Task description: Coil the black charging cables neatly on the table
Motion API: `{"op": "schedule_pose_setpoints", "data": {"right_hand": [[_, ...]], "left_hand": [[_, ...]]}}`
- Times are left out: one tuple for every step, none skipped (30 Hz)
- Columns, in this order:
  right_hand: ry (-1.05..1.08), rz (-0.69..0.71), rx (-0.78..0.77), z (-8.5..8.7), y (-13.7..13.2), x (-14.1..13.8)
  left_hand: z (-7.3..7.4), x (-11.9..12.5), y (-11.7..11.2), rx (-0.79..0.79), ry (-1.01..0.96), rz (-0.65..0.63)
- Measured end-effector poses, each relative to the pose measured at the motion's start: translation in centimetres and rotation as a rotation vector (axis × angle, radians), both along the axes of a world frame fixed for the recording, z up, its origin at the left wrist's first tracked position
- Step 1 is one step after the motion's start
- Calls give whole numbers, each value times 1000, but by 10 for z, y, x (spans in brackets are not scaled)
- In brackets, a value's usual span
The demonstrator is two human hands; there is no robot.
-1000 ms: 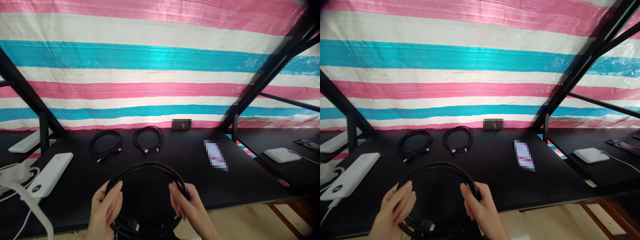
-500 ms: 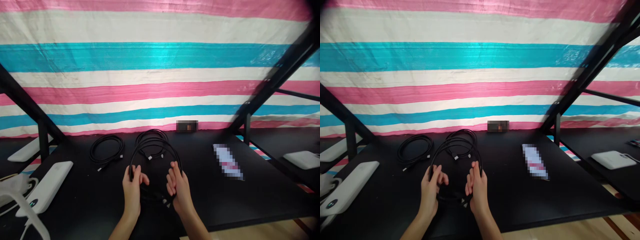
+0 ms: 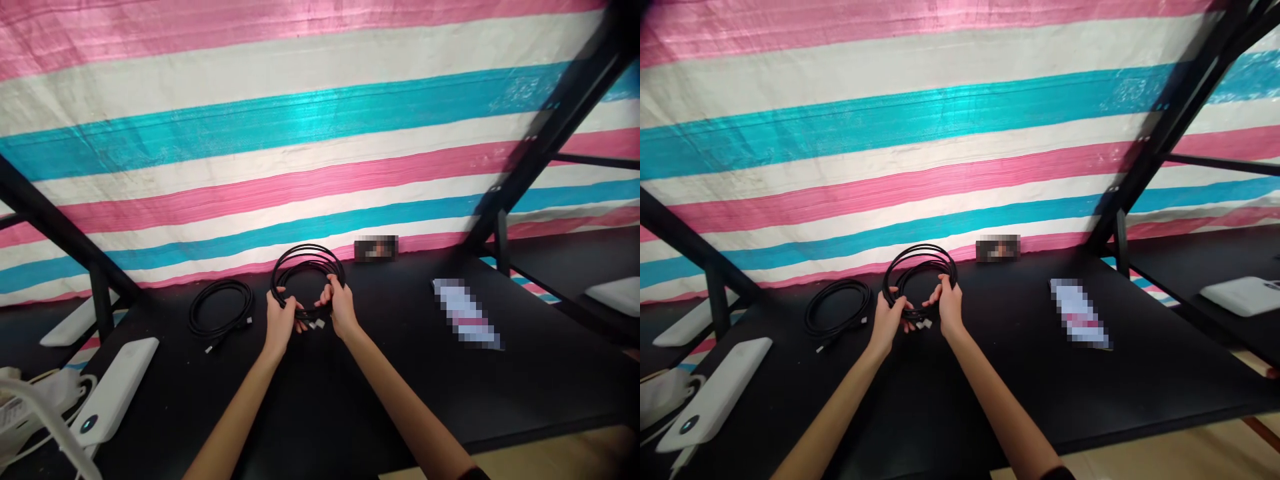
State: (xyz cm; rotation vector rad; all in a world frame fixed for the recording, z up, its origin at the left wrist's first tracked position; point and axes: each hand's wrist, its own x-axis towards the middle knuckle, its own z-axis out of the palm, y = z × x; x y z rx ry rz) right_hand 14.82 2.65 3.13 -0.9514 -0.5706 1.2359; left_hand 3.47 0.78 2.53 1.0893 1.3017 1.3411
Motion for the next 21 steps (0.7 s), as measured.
{"op": "schedule_pose_setpoints", "data": {"right_hand": [[-100,59,-28,-3,6,3],[-226,104,-49,-6,11,6],[-369,126,-62,-9,16,9],[-520,119,-65,-11,19,13],[-665,91,-62,-13,22,16],[-790,57,-60,-14,23,20],[-882,28,-60,-16,24,23],[-939,10,-60,-17,24,25],[-962,2,-57,-18,23,28],[-961,-1,-47,-20,23,29],[-946,-2,-32,-22,23,31],[-929,-3,-14,-23,23,33],[-918,-3,0,-25,24,34],[-914,3,2,-28,24,36],[-917,13,-2,-30,25,38],[-925,26,-9,-32,26,39],[-937,40,-14,-34,27,41],[-948,47,-13,-36,28,42],[-955,48,-6,-38,28,43],[-958,46,6,-38,28,44],[-959,42,17,-39,28,44]], "left_hand": [[1,-3,7,2,6,15],[3,-5,14,11,17,32],[4,-6,20,22,32,47],[5,-8,25,29,44,57],[5,-8,29,30,54,59],[4,-8,33,29,59,60],[3,-8,35,29,62,61],[1,-7,37,30,62,64],[-2,-7,38,29,61,65],[-5,-6,38,26,57,66],[-9,-5,39,16,52,70],[-12,-5,39,0,45,74],[-16,-5,39,-25,41,75],[-19,-6,40,-57,42,75],[-22,-6,40,-91,45,71],[-24,-7,39,-123,48,65],[-25,-8,39,-149,56,56],[-27,-10,38,-163,70,48],[-28,-11,38,-165,92,44],[-29,-12,37,-157,117,50],[-30,-13,37,-141,153,63]]}}
